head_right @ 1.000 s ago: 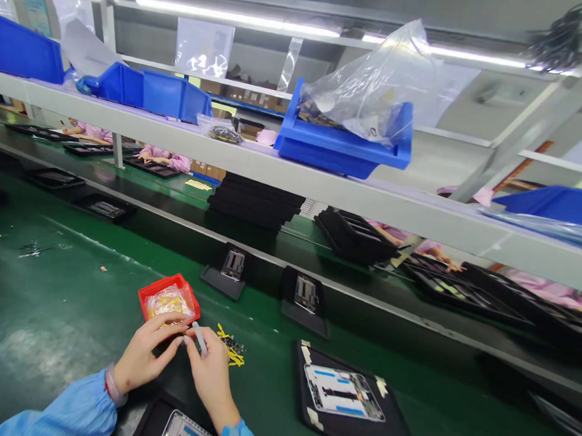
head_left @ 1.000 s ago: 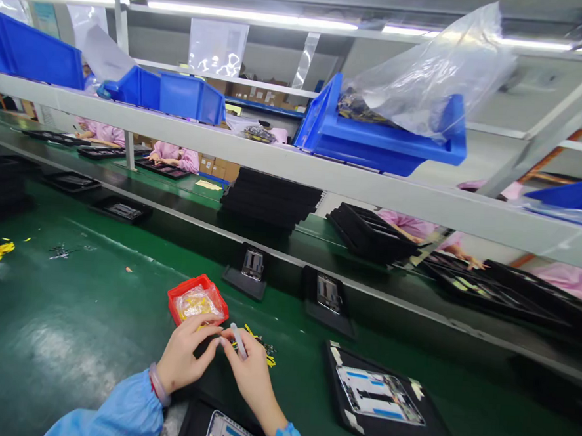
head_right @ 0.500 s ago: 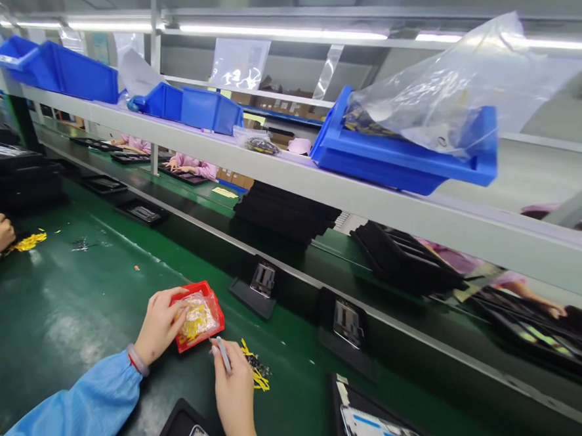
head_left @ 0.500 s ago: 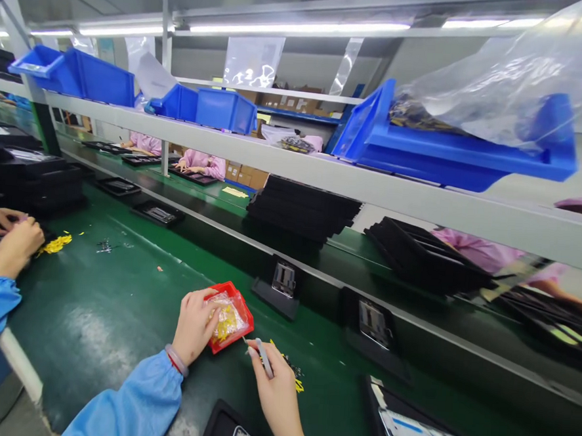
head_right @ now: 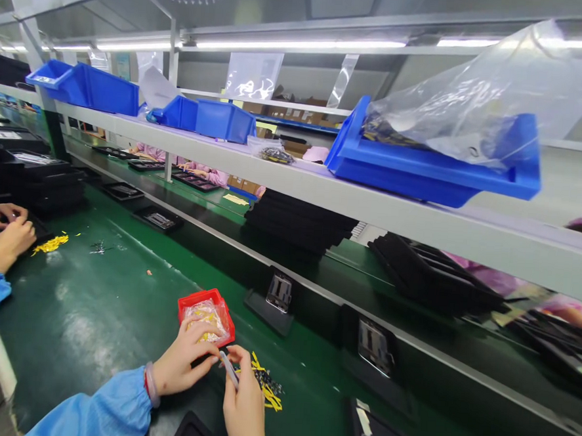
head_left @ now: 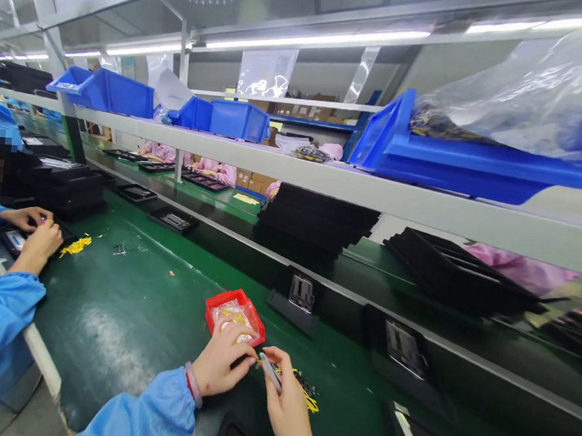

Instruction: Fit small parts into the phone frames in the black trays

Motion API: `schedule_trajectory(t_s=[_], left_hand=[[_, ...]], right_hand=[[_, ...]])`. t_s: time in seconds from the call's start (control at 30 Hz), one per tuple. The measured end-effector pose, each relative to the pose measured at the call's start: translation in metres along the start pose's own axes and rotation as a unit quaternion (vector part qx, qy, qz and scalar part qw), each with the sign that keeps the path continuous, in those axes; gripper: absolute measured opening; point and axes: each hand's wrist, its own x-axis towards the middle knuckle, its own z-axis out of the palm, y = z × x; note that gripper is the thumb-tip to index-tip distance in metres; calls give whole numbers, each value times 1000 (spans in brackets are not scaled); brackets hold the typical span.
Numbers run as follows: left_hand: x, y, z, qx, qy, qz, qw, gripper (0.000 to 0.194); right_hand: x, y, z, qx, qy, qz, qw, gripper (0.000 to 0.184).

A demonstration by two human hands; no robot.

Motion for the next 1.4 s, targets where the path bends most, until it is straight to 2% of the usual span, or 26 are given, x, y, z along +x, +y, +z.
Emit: schedule_trajectory(t_s=[0.2, 0.33, 0.4, 0.5, 0.6, 0.7, 0.9, 1.0, 1.1, 1.2, 1.3, 1.4], left_hand=[[1, 2, 1, -23, -21, -13, 999, 14], [3, 4, -1, -15, -4, -19, 1000, 15], [4, 6, -1, -3, 12, -30, 999, 16], [3, 9, 2, 5, 17, -34, 999, 17], [1, 13, 6, 22, 4, -11, 1000, 16], [-1, 14, 9, 64, -7, 25, 998, 15], [1, 10, 8, 126, -27, 74, 989, 17], [5, 9, 4, 103, 28, 59, 993, 18], [9, 5, -3, 62, 123, -27, 990, 20], [11, -3, -9, 41, 184, -118, 975, 20], [10, -13, -13, 18, 220, -181, 958, 20], [8, -20, -13, -2, 229, -206, 951, 21]], right_hand=[[-2, -2, -1, -61, -16, -41, 997, 29], [-2, -6, -3, -124, 51, -60, 989, 22], [-2, -7, -4, -184, 75, -72, 978, 23], [-4, -8, -6, -261, 57, -130, 955, 31], [-4, -11, -5, -298, 62, -206, 930, 40], [-2, -16, -5, -316, 79, -249, 912, 47], [6, -20, -13, -310, 7, -278, 909, 37], [16, -18, -17, -318, -4, -280, 906, 36], [35, -22, -18, -312, -6, -237, 920, 33], [61, -34, -12, -259, -27, -105, 960, 21], [86, -48, 2, -183, -82, 64, 978, 14], [101, -53, 17, -156, -93, 118, 976, 15]])
